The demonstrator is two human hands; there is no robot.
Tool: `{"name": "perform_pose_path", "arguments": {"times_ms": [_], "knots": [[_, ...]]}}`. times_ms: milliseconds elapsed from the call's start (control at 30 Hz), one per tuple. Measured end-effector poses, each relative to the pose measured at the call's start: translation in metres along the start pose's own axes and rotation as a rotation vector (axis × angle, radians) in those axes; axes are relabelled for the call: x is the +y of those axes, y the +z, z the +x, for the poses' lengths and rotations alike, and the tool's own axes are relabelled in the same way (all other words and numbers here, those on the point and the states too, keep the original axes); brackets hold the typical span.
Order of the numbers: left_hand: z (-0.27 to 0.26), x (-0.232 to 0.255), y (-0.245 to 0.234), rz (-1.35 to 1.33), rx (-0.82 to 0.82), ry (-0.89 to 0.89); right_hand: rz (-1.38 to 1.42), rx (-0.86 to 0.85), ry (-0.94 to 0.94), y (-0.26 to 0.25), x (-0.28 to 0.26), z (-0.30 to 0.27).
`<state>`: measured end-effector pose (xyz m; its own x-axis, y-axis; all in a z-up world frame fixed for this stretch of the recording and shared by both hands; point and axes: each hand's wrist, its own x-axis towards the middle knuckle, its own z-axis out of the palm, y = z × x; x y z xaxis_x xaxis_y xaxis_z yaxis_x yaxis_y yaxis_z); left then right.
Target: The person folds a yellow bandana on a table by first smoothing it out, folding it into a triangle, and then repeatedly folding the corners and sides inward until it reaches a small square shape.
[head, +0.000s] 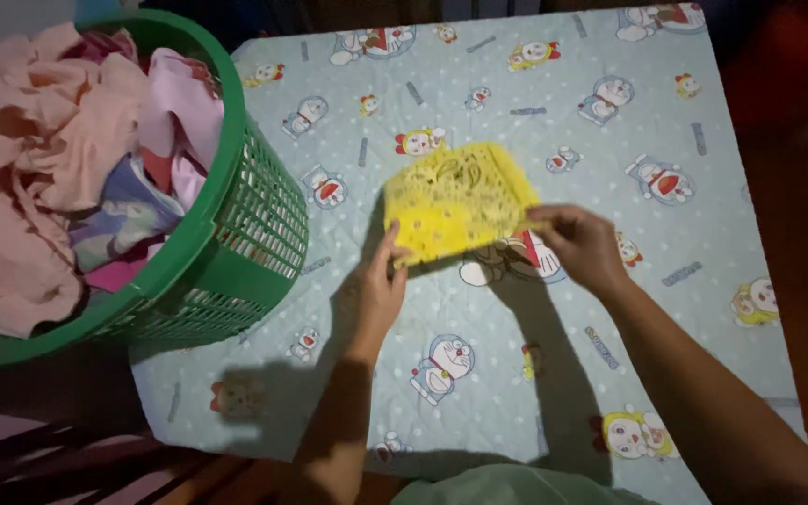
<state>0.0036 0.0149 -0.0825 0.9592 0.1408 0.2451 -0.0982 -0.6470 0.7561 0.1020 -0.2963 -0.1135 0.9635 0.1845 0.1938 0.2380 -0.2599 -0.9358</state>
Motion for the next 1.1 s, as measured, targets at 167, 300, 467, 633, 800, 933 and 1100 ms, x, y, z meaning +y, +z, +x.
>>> {"name": "perform_pose_path", "arguments": {"times_ms": [167, 300, 467, 633, 800, 933, 1100], "knots": [[-0.046, -0.024, 0.009, 0.090, -0.041, 0.133, -0.314, -0.148, -0.102, -0.010, 0.041, -0.056], [-0.075, -0.056, 0.035, 0.058, 0.046, 0.240, -0.517, -0.249, -0.007, -0.009, 0.046, -0.091], [-0.109, -0.050, 0.026, 0.229, 0.001, 0.201, -0.736, -0.294, -0.067, -0.003, 0.036, -0.118], [-0.127, -0.049, 0.027, 0.204, -0.017, 0.240, -0.767, -0.271, -0.123, -0.006, 0.028, -0.147], [-0.146, -0.055, 0.027, 0.186, -0.063, 0.276, -0.754, -0.260, -0.018, -0.003, 0.021, -0.175], [-0.150, -0.051, 0.024, 0.186, -0.082, 0.303, -0.730, -0.256, -0.096, -0.007, 0.018, -0.180], [-0.136, -0.036, 0.013, 0.149, -0.113, 0.335, -0.673, -0.320, -0.167, -0.014, 0.008, -0.176]]}}
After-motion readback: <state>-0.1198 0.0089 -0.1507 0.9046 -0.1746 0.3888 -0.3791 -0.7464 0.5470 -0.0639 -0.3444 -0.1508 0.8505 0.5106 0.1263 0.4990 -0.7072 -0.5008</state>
